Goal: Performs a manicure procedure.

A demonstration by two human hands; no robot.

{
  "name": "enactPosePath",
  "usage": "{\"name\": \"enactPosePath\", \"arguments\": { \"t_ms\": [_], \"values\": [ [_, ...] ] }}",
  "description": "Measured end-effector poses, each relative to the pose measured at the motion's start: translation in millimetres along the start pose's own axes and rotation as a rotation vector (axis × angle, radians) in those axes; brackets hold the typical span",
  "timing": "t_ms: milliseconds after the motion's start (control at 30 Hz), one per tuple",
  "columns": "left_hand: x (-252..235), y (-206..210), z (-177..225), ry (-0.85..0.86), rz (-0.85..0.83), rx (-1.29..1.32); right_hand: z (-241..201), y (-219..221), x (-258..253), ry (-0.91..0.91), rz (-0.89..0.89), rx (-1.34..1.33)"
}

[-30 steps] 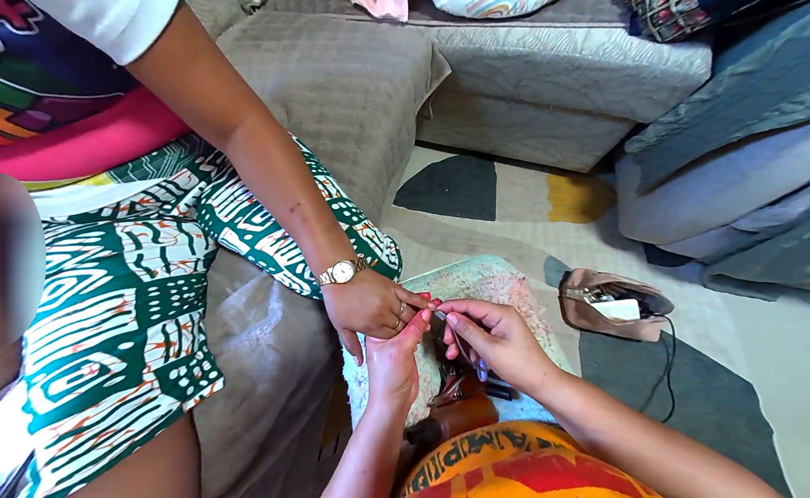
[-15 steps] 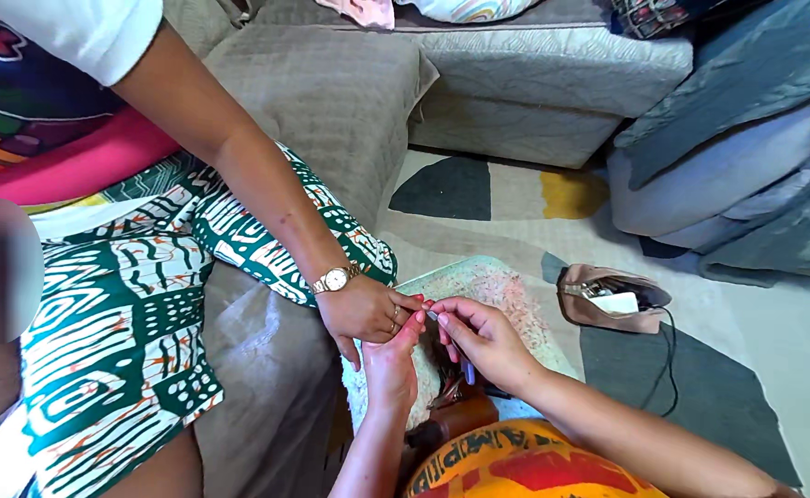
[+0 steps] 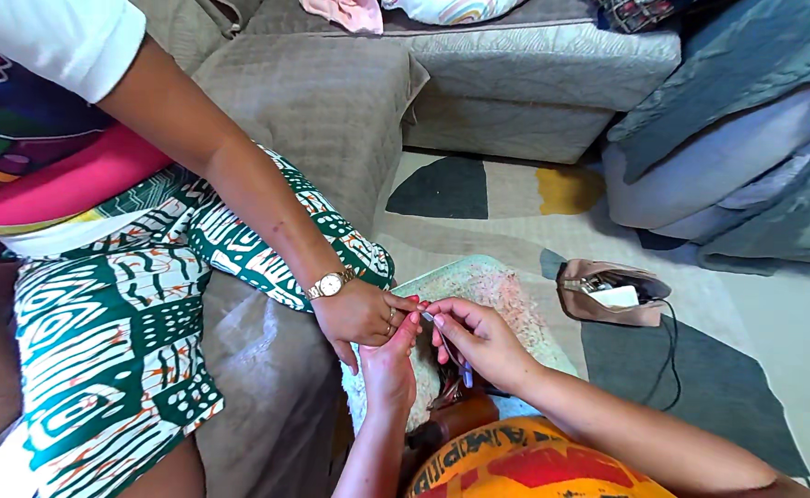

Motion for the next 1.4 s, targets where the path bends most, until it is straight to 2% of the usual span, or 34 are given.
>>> {"name": "enactPosePath", "arguments": {
  "t_ms": [767, 1400],
  "values": [
    [0, 1, 1, 0.029, -0.014, 0.004, 8, 5, 3, 0.024, 0.046, -0.086],
    [0, 2, -1, -0.011, 0.000, 0.054, 17, 17, 9, 0.098, 0.156, -0.313]
  ]
}}
Point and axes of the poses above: each hand's wrist, its own x-axis away from the middle knuckle, its own y-axis out of the palm, z = x × y, the point moved 10 cm from there along -x, towards the middle knuckle, and after that the axes turned 11 degrees about -y, right-handed, at the moved point
